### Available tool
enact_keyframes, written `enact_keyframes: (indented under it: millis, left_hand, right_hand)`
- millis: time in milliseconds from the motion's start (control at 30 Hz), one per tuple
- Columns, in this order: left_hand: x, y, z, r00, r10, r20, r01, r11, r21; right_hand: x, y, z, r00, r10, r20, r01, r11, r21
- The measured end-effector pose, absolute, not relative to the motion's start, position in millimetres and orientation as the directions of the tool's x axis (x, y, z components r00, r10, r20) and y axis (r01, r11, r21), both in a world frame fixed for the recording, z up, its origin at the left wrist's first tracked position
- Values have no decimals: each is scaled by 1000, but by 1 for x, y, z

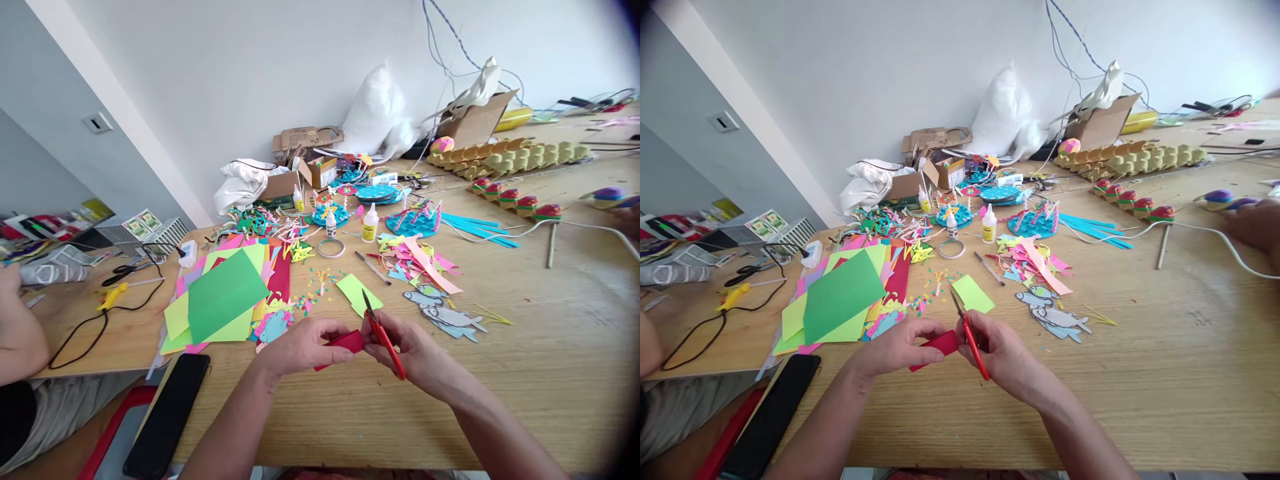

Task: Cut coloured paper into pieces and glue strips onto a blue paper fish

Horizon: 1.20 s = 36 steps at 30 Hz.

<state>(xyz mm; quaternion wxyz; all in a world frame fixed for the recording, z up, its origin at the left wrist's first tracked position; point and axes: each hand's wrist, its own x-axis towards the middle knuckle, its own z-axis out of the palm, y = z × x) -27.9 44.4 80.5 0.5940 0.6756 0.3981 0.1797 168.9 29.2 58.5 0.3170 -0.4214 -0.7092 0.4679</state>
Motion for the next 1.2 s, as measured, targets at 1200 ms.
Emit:
enact_keyframes:
  millis: [1200]
  left_hand:
    - [-10, 39, 76, 451, 876, -170, 195, 89, 977]
  right_hand:
    - [174, 7, 54, -449, 891, -72, 704, 303, -643]
